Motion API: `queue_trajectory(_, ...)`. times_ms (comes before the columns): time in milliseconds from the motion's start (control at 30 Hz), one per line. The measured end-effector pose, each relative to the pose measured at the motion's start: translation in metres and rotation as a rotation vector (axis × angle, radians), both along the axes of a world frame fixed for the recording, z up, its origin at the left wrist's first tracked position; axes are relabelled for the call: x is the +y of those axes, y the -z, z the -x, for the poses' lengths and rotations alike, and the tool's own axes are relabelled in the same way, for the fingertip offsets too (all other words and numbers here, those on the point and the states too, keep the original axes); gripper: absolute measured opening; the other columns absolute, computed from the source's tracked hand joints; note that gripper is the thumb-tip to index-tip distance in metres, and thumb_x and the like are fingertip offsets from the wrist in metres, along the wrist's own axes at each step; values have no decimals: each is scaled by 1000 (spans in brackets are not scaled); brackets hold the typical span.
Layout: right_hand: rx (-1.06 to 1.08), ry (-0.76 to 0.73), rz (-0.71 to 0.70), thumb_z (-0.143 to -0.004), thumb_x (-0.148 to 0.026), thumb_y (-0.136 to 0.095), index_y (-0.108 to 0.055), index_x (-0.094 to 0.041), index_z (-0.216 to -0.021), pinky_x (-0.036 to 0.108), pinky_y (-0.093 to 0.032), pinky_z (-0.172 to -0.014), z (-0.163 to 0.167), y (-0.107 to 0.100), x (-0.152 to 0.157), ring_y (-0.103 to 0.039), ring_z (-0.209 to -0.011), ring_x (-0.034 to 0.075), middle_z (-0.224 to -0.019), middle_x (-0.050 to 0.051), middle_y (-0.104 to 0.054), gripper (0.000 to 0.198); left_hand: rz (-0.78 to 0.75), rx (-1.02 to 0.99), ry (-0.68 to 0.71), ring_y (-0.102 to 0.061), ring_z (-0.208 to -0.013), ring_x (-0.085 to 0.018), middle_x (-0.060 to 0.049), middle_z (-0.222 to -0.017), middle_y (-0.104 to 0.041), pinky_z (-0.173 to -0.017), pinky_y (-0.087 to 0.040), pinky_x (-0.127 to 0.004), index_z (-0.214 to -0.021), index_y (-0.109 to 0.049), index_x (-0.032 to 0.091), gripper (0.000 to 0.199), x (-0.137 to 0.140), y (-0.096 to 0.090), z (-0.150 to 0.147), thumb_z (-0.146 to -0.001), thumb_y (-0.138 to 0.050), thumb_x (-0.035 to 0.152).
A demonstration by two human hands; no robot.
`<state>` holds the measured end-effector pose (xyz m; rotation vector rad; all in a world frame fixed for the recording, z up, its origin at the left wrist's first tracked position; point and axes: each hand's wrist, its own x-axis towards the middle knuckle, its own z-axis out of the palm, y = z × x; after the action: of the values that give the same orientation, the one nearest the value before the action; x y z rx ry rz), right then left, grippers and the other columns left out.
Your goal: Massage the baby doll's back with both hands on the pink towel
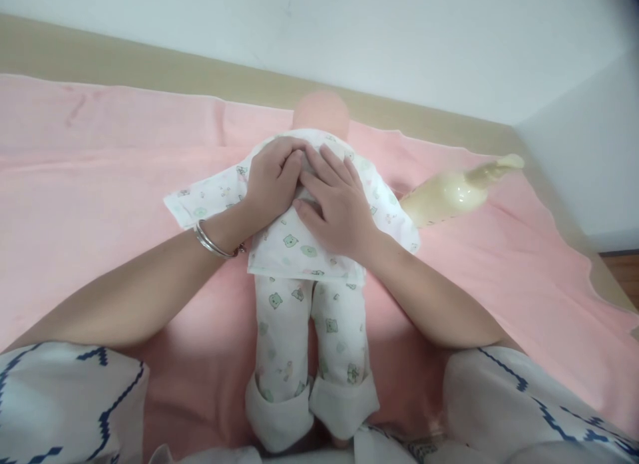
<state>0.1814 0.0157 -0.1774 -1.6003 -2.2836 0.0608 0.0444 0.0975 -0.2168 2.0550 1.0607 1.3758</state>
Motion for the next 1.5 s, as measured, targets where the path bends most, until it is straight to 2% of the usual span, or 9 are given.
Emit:
queue_trajectory(800,20,3,-43,-97,-31,-42,-57,-19,-141,59,-19,-128,1,3,-1,-25,-155,30,-164,6,-34,48,10,-17,14,-67,-104,-19,0,-108,-74,-99,-55,-39,-99,-66,28,25,0,-1,1,-96,-42,22)
queue_trajectory(1200,0,3,-6,-97,-32,-42,-57,-19,-141,57,-19,-128,1,-2,-2,-24,-156,29,-165,7,-33,48,19,18,-15,-67,-108,-20,0,-110,-74,-102,-56,-40,-101,-66,29,26,0,1,0,-98,-40,28)
queue_trajectory(1367,10,1,7,-97,-32,-41,-55,-18,-143,57,-18,-128,1,-3,-2,-23,-156,30,-165,7,-32,50,-31,-19,1,-68,-101,-19,1,-105,-74,-96,-58,-40,-100,-67,27,26,1,2,0,-95,-42,22)
queue_trajectory(1500,-7,-2,38,-97,-32,-42,-53,-19,-145,58,-16,-129,0,-4,-1,-20,-157,30,-167,6,-27,51,8,9,-5,-67,-106,-18,1,-110,-74,-102,-56,-38,-103,-67,29,27,0,1,1,-97,-42,21)
